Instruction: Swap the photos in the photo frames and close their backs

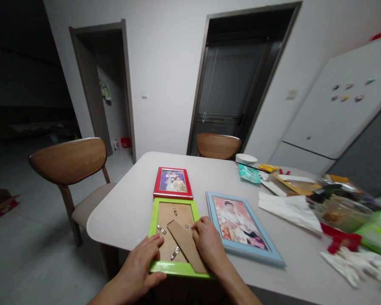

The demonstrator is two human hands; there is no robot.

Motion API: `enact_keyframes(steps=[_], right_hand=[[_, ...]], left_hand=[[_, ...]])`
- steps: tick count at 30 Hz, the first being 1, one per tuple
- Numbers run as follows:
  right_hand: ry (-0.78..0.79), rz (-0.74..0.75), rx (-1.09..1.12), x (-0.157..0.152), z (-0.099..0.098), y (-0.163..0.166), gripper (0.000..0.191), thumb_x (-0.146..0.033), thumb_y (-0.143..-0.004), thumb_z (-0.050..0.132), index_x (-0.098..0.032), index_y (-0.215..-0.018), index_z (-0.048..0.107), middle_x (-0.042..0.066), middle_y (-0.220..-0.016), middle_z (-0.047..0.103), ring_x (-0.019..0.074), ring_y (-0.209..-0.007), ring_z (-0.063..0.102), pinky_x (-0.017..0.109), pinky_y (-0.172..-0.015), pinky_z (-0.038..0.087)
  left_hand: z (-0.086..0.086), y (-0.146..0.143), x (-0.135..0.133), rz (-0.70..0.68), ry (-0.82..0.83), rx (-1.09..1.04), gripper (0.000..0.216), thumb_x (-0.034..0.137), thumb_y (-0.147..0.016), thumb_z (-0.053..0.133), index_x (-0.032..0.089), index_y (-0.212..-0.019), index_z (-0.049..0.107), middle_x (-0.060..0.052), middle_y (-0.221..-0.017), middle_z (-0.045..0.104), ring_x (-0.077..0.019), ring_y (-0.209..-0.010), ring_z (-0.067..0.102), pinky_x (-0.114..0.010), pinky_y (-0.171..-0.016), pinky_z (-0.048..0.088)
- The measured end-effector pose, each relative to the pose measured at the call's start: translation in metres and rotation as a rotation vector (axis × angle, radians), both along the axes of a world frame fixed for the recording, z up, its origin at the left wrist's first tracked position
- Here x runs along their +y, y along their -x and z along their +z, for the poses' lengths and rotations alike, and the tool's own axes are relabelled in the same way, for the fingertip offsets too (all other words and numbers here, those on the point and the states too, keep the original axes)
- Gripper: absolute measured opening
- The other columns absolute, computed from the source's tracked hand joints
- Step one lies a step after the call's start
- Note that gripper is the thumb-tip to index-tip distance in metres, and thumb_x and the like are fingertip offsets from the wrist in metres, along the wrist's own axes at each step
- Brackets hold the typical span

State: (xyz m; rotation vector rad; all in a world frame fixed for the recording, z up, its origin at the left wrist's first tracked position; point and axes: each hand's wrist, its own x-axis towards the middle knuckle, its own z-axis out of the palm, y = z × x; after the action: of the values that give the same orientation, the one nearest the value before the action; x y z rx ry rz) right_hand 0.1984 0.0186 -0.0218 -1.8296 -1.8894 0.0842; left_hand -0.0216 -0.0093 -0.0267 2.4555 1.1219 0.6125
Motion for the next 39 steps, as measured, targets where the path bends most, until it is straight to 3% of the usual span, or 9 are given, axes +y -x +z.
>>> enact_keyframes(steps=[4, 10, 16, 20, 24, 35, 39], right_hand=[[0.002, -0.021, 0.021, -0.003, 0.000, -0.001, 0.021, -0.019, -0.072, 0.039, -0.017, -0.071, 0.059, 0.005, -0.081, 0.051, 0.0144, -0.074, 0.051, 0.025, -0.071, 0.039], [-0.017, -0.014, 0.016, 0.002, 0.006, 0.003, 0.029, -0.019, -0.072, 0.040, -0.013, -0.094, 0.058, 0.009, -0.092, 0.056, 0.0183, -0.087, 0.051, 0.029, -0.080, 0.036], [0.047, 0.160, 0.040, 0.033, 0.016, 0.028, 0.028, -0.021, -0.076, 0.038, -0.016, -0.089, 0.062, 0.007, -0.091, 0.062, 0.0156, -0.083, 0.054, 0.024, -0.075, 0.037], [0.092, 0.185, 0.021, 0.054, 0.017, 0.038, 0.024, -0.020, -0.073, 0.042, -0.019, -0.078, 0.066, 0.004, -0.080, 0.066, 0.0151, -0.077, 0.057, 0.023, -0.070, 0.037], [0.103, 0.195, 0.016, 0.068, 0.015, 0.044, 0.022, -0.021, -0.072, 0.045, -0.020, -0.080, 0.066, 0.003, -0.082, 0.067, 0.0148, -0.077, 0.058, 0.022, -0.069, 0.037], [0.090, -0.056, 0.008, 0.103, -0.002, 0.050, 0.017, -0.024, -0.069, 0.049, -0.014, -0.070, 0.063, 0.009, -0.069, 0.064, 0.0161, -0.064, 0.055, 0.023, -0.055, 0.032], [0.076, -0.074, 0.042, 0.106, -0.001, 0.049, 0.017, -0.025, -0.068, 0.049, -0.013, -0.067, 0.062, 0.008, -0.067, 0.064, 0.0157, -0.062, 0.054, 0.023, -0.054, 0.031]], left_hand=[[0.001, 0.002, 0.001, -0.019, 0.021, 0.002, 0.032, 0.028, -0.060, 0.066, 0.017, -0.087, 0.053, -0.010, -0.123, 0.045, -0.0234, -0.118, 0.033, -0.041, -0.099, 0.026], [0.002, 0.004, 0.001, -0.020, 0.043, -0.013, 0.035, 0.028, -0.058, 0.068, 0.017, -0.088, 0.053, -0.008, -0.124, 0.044, -0.0231, -0.118, 0.033, -0.040, -0.099, 0.026], [0.008, 0.004, 0.001, -0.012, 0.059, 0.022, 0.034, 0.026, -0.058, 0.068, 0.017, -0.088, 0.053, -0.008, -0.125, 0.043, -0.0226, -0.118, 0.033, -0.039, -0.099, 0.026], [0.010, 0.005, 0.002, -0.007, 0.078, 0.035, 0.035, 0.027, -0.057, 0.069, 0.017, -0.087, 0.053, -0.009, -0.124, 0.044, -0.0230, -0.117, 0.034, -0.038, -0.099, 0.027], [0.008, 0.004, 0.003, -0.003, 0.072, 0.025, 0.037, 0.027, -0.055, 0.070, 0.017, -0.087, 0.053, -0.008, -0.123, 0.046, -0.0227, -0.116, 0.035, -0.037, -0.099, 0.027], [0.005, 0.005, 0.001, -0.003, 0.091, 0.023, 0.038, 0.028, -0.057, 0.069, 0.016, -0.090, 0.053, -0.010, -0.123, 0.045, -0.0234, -0.117, 0.034, -0.039, -0.099, 0.025], [0.006, 0.006, 0.001, -0.008, 0.107, 0.030, 0.038, 0.028, -0.057, 0.069, 0.016, -0.090, 0.053, -0.010, -0.123, 0.044, -0.0231, -0.118, 0.033, -0.039, -0.099, 0.025]])
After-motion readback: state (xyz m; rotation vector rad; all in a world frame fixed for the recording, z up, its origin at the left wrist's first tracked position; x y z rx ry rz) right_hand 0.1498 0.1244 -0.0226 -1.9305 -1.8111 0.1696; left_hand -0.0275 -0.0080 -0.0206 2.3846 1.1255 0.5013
